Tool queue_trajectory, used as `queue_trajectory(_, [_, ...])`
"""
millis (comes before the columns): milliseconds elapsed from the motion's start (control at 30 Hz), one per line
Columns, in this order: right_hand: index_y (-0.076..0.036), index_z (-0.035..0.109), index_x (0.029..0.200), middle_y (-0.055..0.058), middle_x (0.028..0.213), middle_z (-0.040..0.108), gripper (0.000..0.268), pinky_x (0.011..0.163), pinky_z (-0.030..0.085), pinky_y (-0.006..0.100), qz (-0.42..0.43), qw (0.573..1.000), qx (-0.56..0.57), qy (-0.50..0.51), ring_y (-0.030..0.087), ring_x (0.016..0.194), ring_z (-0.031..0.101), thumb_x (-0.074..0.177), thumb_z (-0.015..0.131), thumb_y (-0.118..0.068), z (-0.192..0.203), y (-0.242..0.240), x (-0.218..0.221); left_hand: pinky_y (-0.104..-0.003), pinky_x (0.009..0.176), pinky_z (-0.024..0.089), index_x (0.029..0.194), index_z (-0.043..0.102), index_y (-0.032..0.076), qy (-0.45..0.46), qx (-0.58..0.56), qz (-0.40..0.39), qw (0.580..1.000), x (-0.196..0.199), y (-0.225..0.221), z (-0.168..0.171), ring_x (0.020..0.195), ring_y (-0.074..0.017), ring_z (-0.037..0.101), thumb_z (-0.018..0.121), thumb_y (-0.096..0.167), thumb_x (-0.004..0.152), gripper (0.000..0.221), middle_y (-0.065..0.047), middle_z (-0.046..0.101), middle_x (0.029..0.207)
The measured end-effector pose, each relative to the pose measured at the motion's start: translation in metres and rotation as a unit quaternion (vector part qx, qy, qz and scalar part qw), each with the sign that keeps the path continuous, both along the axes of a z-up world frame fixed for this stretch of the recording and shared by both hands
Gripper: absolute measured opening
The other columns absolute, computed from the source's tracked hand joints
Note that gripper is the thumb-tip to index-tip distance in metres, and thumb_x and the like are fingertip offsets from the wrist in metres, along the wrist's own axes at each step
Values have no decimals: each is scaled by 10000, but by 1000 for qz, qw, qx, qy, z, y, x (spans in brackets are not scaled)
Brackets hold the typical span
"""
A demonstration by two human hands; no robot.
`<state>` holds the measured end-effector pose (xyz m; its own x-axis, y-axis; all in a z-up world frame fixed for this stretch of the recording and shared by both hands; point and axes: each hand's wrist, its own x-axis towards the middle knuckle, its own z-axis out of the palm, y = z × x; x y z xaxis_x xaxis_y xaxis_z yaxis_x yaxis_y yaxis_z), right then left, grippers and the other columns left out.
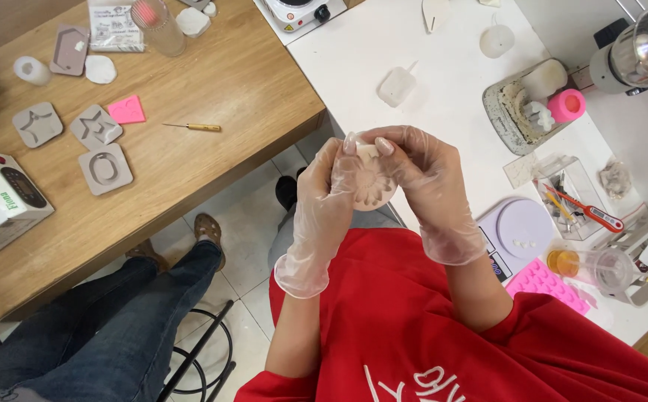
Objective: Unmolding decorative wax objects from silicone molds.
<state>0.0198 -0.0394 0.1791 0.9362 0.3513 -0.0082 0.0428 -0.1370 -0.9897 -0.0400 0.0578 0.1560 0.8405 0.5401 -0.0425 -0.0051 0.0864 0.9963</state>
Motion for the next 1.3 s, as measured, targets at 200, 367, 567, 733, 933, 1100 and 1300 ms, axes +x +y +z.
queue_trajectory(200, [-16, 757, 1066, 123, 888, 732, 108, 736, 544, 277, -1, 996, 18, -89, 134, 811, 634, 971, 733, -61, -23, 0, 6, -237, 639, 393, 788, 581, 101, -30, -80, 62, 994, 9, -10, -23, 744, -64, 415, 516, 302, 1058, 343, 27, 458, 657])
queue_trajectory(367, [-46, 809, 1029, 89, 919, 707, 118, 783, 554, 336, -26, 864, -69, -498, 242, 850, 670, 933, 793, 20, -43, 0, 17, -261, 629, 373, 741, 519, 109, -15, -65, 96, 993, 14, -12, -26, 714, -81, 399, 501, 313, 1056, 376, 3, 408, 637])
queue_trajectory(567, [-10, 811, 1058, 122, 902, 741, 184, 710, 597, 366, 16, 820, -105, -563, 287, 780, 705, 917, 749, 90, -39, -4, 19, -260, 604, 373, 710, 467, 129, 19, -53, 99, 993, 13, -17, -23, 674, -81, 387, 470, 336, 1058, 405, -14, 393, 586])
queue_trajectory(733, [19, 766, 1146, 156, 926, 716, 270, 700, 608, 400, 68, 808, -135, -569, 324, 832, 710, 894, 737, 110, -46, -10, 25, -258, 599, 361, 704, 453, 127, 27, -65, 103, 992, 16, -21, -21, 669, -82, 395, 467, 355, 1055, 418, -14, 385, 589])
queue_trajectory(933, [13, 779, 1103, 152, 941, 735, 192, 685, 612, 398, 66, 818, -108, -562, 346, 785, 708, 914, 766, 45, -52, -8, 25, -253, 581, 427, 689, 472, 147, 45, -51, 101, 993, 15, -15, -28, 625, -95, 461, 466, 372, 1050, 426, -40, 494, 529])
queue_trajectory(1100, [-1, 792, 1115, 145, 969, 756, 243, 730, 624, 394, 61, 815, -111, -565, 336, 811, 717, 880, 802, 58, -48, -9, 24, -256, 572, 427, 694, 483, 151, 40, -54, 107, 992, 18, -17, -33, 617, -93, 478, 454, 399, 1052, 436, -45, 537, 528])
queue_trajectory(1300, [-12, 796, 1122, 168, 1073, 774, 248, 792, 613, 402, 84, 821, -91, -557, 354, 908, 754, 894, 772, 82, -46, -16, 25, -261, 580, 451, 708, 488, 150, 33, -57, 108, 992, 18, -21, -23, 615, -84, 507, 445, 395, 1057, 428, -78, 557, 512])
